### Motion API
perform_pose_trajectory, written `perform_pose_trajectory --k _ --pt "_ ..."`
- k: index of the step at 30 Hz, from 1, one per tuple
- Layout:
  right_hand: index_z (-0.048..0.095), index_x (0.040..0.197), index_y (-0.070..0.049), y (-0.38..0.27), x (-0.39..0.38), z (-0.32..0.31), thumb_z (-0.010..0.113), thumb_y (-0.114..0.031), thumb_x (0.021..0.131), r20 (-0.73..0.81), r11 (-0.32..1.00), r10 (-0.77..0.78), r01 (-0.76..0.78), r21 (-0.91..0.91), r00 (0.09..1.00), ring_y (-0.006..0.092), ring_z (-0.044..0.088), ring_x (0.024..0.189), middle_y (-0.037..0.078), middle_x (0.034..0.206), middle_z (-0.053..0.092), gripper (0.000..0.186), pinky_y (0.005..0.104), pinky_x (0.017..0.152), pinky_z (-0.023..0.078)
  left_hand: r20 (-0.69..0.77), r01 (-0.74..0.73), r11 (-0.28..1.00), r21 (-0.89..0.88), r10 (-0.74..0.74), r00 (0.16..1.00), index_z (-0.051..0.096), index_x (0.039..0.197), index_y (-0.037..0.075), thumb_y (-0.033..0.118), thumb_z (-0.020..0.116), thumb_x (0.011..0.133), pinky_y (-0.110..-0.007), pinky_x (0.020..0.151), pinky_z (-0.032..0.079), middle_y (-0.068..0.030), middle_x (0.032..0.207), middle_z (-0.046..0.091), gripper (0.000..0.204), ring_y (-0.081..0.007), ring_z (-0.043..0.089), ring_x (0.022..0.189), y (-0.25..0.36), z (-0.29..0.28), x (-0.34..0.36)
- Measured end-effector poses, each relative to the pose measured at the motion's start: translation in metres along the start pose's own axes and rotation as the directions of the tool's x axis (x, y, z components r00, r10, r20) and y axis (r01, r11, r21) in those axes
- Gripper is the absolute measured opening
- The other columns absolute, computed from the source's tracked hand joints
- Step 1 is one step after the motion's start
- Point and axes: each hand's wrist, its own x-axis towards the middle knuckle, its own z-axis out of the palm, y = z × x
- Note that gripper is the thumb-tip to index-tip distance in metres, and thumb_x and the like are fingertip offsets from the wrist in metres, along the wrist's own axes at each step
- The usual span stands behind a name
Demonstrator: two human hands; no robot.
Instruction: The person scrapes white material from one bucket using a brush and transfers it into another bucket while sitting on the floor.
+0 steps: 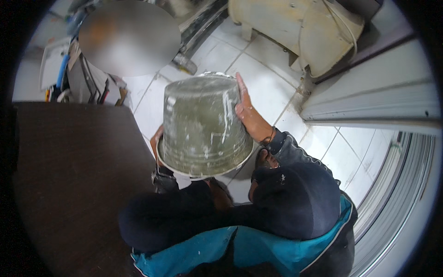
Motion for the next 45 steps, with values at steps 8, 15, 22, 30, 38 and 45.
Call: perform_pose_trajectory --k 8,15,22,30,38,45 --pt "0.023 0.15 0.0 0.024 -0.009 -0.022 0.023 -0.041 0.105 -0.263 0.901 0.339 -0.23 0.369 0.903 0.0212 0.029 0.139 0.013 0.152 0.029 0.061 0.0327 0.116 0.018 0.231 -0.428 0.759 0.491 0.36 0.904 0.061 0.128 0.012 0.001 0.065 0.079 -0.031 0.087 0.051 -0.0203 0.108 0.068 0.05 -0.0218 0.069 0.096 0.057 0.018 0.015" --pt "0.037 0.141 -0.002 0.034 0.001 -0.053 0.028 -0.052 0.102 -0.292 0.888 0.272 -0.122 0.444 0.917 0.0217 0.055 0.115 0.015 0.135 0.05 0.064 0.0388 0.098 0.049 0.209 -0.487 0.668 0.562 0.455 0.866 0.063 0.124 0.016 0.003 0.066 0.077 -0.037 0.073 0.053 -0.0187 0.091 0.069 0.05 -0.0356 0.065 0.076 0.056 0.011 0.019" --pt "0.038 0.141 -0.001 0.032 0.003 -0.065 0.027 -0.048 0.103 -0.297 0.965 -0.178 0.107 -0.24 0.938 0.0235 0.054 0.118 0.016 0.135 0.05 0.061 0.0368 0.104 0.042 0.281 -0.596 0.62 0.51 0.535 0.797 0.057 0.132 0.024 0.003 0.067 0.076 -0.036 0.075 0.052 -0.0172 0.094 0.069 0.061 -0.0343 0.066 0.079 0.047 0.007 0.017" --pt "0.028 0.147 0.002 0.014 0.024 -0.072 0.023 -0.05 0.103 -0.108 0.994 0.09 -0.081 0.079 0.99 0.0249 0.035 0.136 0.015 0.149 0.036 0.068 0.0363 0.115 0.023 0.292 -0.578 0.716 0.391 0.499 0.816 0.043 0.143 0.013 0.009 0.064 0.084 -0.033 0.09 0.05 -0.0155 0.12 0.065 0.062 -0.0206 0.064 0.104 0.013 0.001 0.013" --pt "0.066 0.112 -0.013 0.089 0.065 -0.083 0.061 -0.028 0.091 0.308 0.534 -0.281 0.415 -0.737 0.909 0.0317 0.048 0.124 0.011 0.122 0.059 0.026 0.0472 0.105 0.035 0.101 -0.405 0.355 0.843 0.635 0.766 0.065 0.11 0.003 0.011 0.063 0.085 -0.039 0.083 0.051 -0.0172 0.108 0.066 0.026 -0.0317 0.063 0.097 -0.083 -0.086 0.0" --pt "0.075 0.085 -0.012 0.077 0.032 -0.032 0.077 -0.031 0.07 0.304 0.096 0.075 0.297 -0.95 0.95 0.0355 0.024 0.141 0.017 0.146 0.037 0.024 0.0642 0.11 0.018 0.078 -0.299 0.337 0.893 0.537 0.84 0.044 0.134 0.0 0.001 0.062 0.09 -0.044 0.081 0.061 -0.0178 0.127 0.052 0.047 -0.0278 0.059 0.108 -0.039 -0.075 0.0"
